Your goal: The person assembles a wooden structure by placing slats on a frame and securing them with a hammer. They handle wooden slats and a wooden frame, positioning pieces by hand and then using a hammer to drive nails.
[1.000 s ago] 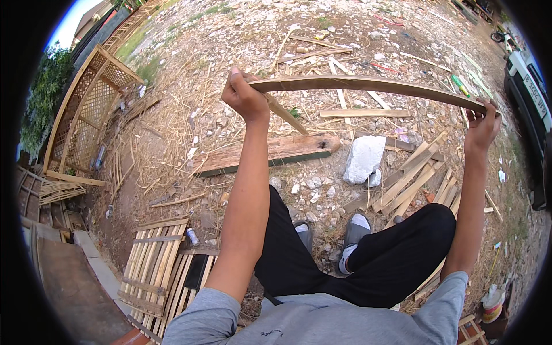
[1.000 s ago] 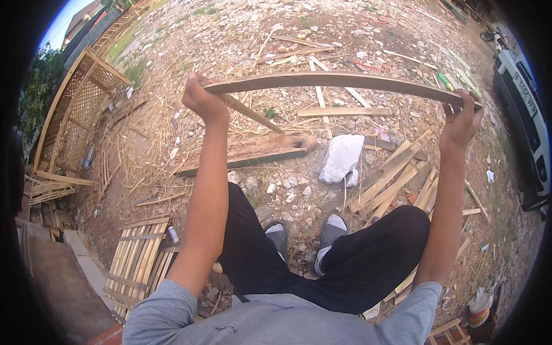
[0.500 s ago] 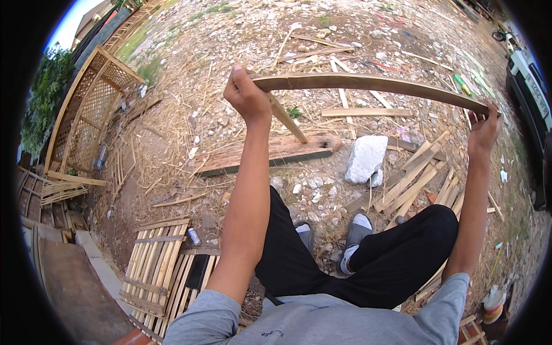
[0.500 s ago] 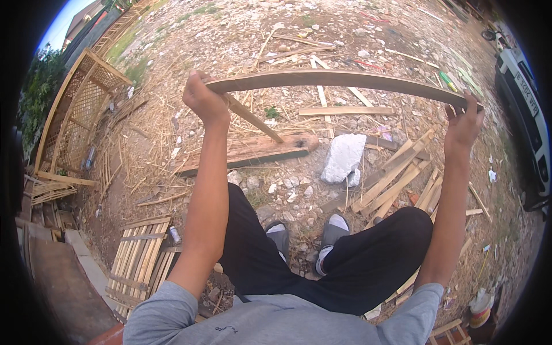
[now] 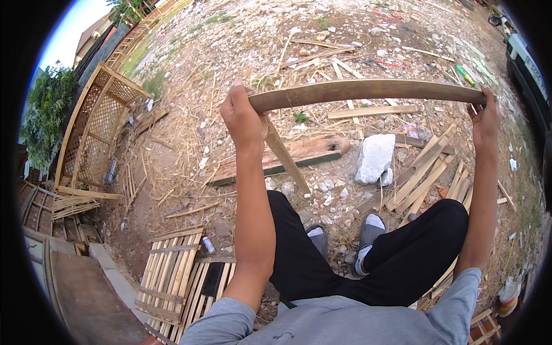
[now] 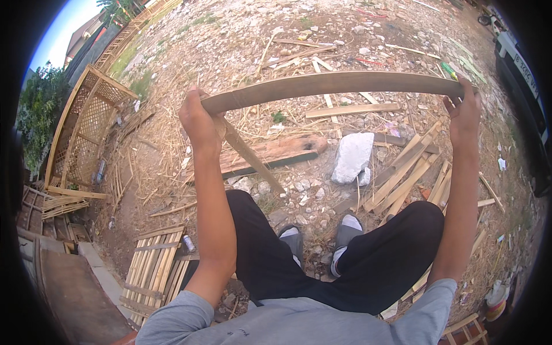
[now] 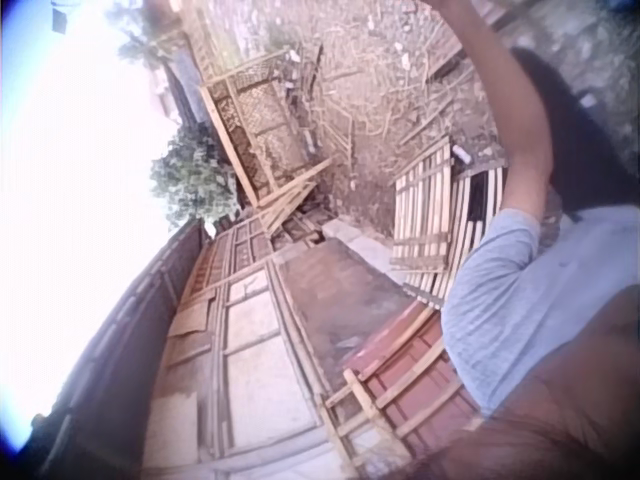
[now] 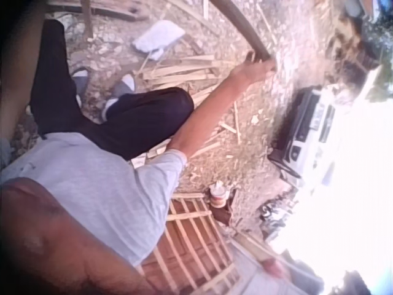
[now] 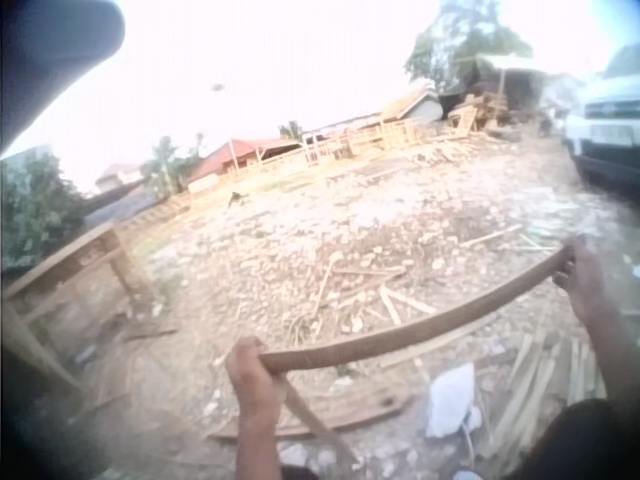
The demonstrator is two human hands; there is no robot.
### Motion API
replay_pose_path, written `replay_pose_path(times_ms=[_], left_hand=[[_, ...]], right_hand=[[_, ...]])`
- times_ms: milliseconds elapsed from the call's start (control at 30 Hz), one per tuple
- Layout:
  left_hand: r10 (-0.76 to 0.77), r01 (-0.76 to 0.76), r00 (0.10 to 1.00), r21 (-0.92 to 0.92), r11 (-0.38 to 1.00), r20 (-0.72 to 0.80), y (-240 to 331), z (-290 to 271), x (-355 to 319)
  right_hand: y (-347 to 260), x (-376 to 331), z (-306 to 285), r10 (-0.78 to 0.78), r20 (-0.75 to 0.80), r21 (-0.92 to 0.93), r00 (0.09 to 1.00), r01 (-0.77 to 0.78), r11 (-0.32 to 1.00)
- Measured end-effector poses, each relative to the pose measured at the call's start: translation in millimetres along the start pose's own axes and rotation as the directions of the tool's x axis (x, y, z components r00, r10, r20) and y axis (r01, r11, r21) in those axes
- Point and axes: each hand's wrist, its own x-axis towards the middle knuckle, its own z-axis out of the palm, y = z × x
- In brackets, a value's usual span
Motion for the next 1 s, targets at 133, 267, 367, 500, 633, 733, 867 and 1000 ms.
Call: replay_pose_path(times_ms=[133,267,367,500,633,733,867,1000], left_hand=[[-0.135,0.114,0.982,0.151,0.982,0.134,-17.2,1.3,1.8],[-0.118,0.091,0.976,0.151,0.984,0.181,-38.0,2.8,4.8],[-0.046,0.014,0.975,0.142,0.990,0.218,-42.1,0.7,5.1],[-0.033,0.008,0.983,0.138,0.990,0.181,-46.6,1.3,7.1],[-0.062,0.038,0.987,0.162,0.986,0.145,-49.6,-8.0,12.4],[-0.046,0.023,0.994,0.217,0.976,0.102,-49.1,-14.8,16.9],[0.129,-0.147,0.988,0.259,0.955,0.085,-38.8,-5.4,11.3],[0.034,-0.068,0.990,0.246,0.967,0.137,-26.8,-0.7,-1.7]], right_hand=[[10.6,11.6,-12.2,0.075,-0.009,-0.088,0.997,-0.076,0.993],[15.6,12.8,-18.4,0.087,-0.030,-0.096,0.996,-0.090,0.991],[20.6,13.3,-22.6,0.121,-0.011,-0.080,0.993,-0.121,0.989],[23.7,14.4,-22.8,0.187,-0.063,-0.096,0.980,-0.193,0.977],[23.6,5.4,-17.1,0.257,-0.022,-0.108,0.966,-0.257,0.960],[26.0,2.1,-10.9,0.279,0.004,-0.143,0.960,-0.276,0.950],[28.3,7.2,-11.3,0.282,0.000,-0.148,0.959,-0.279,0.949],[21.5,8.6,-16.1,0.259,0.009,-0.204,0.966,-0.251,0.946]])
